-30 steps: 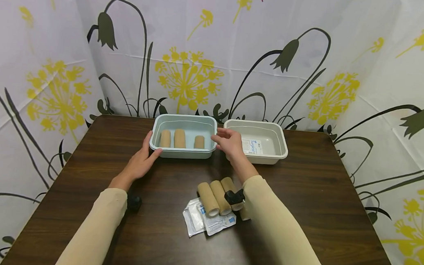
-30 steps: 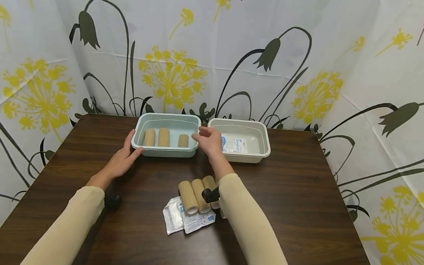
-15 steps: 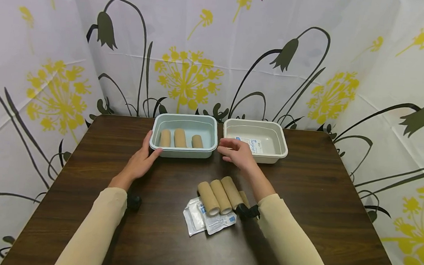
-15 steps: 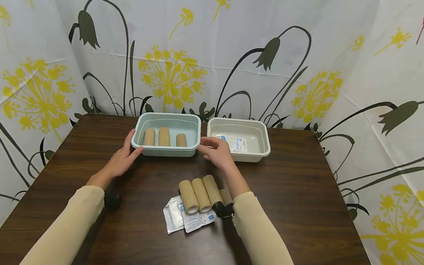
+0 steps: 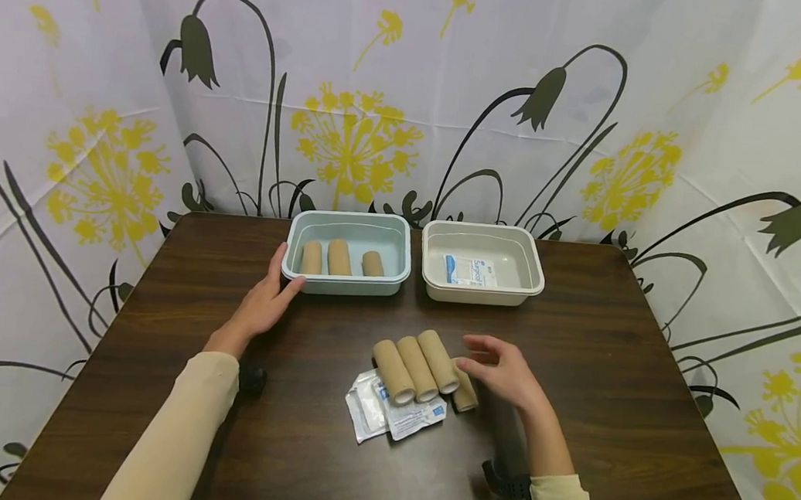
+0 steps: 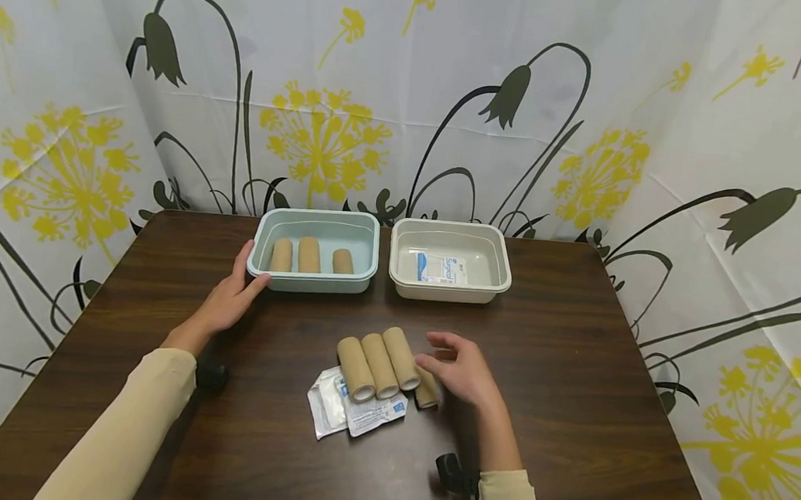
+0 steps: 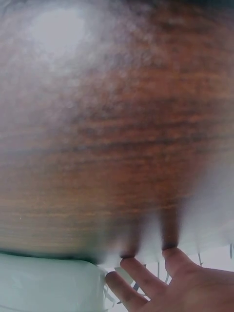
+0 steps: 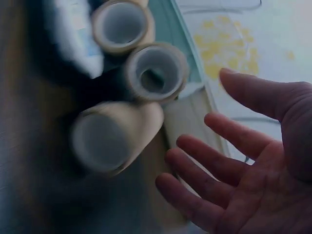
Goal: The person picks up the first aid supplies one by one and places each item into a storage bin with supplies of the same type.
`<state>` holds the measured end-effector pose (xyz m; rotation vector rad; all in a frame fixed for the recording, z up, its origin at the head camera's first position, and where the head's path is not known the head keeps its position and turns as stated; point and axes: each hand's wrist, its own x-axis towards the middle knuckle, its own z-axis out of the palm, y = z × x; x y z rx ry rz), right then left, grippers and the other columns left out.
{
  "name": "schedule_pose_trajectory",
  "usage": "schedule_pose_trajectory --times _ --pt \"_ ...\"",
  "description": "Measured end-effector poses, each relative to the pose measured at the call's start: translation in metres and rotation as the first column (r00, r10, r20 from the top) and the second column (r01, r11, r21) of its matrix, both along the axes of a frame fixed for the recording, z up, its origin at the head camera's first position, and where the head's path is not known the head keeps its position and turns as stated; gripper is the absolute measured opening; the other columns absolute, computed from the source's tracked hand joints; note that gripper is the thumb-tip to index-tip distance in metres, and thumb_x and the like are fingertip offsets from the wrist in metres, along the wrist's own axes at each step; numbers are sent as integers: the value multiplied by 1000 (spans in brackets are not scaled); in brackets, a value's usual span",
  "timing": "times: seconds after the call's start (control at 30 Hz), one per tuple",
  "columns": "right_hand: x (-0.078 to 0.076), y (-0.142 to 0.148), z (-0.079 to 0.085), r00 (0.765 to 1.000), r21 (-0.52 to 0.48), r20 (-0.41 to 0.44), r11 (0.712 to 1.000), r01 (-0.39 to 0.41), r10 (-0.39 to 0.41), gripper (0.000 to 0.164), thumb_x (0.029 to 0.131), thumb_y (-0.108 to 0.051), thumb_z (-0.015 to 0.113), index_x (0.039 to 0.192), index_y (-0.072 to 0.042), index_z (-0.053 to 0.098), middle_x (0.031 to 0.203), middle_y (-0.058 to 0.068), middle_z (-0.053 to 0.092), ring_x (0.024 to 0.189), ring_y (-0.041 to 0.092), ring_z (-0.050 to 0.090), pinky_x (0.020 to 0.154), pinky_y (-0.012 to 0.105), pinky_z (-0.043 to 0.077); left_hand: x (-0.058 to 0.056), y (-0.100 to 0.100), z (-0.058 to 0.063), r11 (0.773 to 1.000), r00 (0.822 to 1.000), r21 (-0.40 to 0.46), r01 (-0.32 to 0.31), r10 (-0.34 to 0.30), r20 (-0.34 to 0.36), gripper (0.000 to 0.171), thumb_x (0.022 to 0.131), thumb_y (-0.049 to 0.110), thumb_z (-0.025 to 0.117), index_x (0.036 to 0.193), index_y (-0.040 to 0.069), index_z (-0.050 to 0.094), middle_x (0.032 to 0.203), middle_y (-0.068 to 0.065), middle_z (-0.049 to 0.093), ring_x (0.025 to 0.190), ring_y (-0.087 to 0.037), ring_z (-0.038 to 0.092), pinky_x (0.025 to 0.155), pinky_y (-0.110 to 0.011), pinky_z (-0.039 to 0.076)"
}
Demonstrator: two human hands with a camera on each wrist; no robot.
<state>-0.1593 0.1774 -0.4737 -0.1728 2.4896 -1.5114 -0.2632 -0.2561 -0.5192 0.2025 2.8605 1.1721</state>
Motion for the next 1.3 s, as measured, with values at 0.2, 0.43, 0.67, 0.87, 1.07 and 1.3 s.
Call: schedule_pose_trajectory --times 0.2,0.43,0.67,0.87,1.07,1.3 --pt "23 7 -21 1000 72 -15 997 25 -24 51 86 -16 77 131 3 59 129 19 60 112 37 60 93 50 48 0 -1 2 1000 1000 7 -1 1 -6 78 100 59 37 155 37 -14 161 -20 14 139 -50 26 106 -68 22" --pt "33 0 -31 995 114 -59 990 86 -80 54 80 -12 81 130 -3 61 122 11 66 101 27 65 90 48 49 2 -1 -3 1000 1000 12 -2 2 4 78 100 59 37 154 40 -15 161 -19 13 138 -50 27 106 -68 21" --pt "40 -12 -35 987 206 -119 970 129 -106 58 78 -15 82 132 -8 61 116 9 68 101 24 66 87 45 48 3 1 -3 1000 1000 23 -8 9 -14 78 100 59 38 155 38 -13 160 -20 15 138 -50 29 105 -68 23" --pt "42 -17 -37 979 234 -147 956 176 -144 54 79 -11 79 130 -8 63 114 11 69 104 26 65 89 48 47 1 2 0 1000 1000 21 -6 6 -3 79 100 59 38 155 40 -14 162 -17 12 139 -49 27 106 -68 21" --pt "45 -19 -39 970 237 -176 949 207 -168 53 77 -10 78 128 -8 65 107 9 71 100 24 66 88 47 47 4 2 0 1000 1000 20 -9 9 8 78 100 60 38 153 42 -16 162 -17 11 139 -49 26 106 -69 21" --pt "45 -20 -37 966 246 -187 944 220 -177 52 76 -10 77 126 -8 66 106 7 71 98 23 66 87 46 47 3 1 2 1000 1000 9 -7 7 -7 78 100 60 38 154 41 -14 162 -17 14 139 -48 28 106 -68 22"
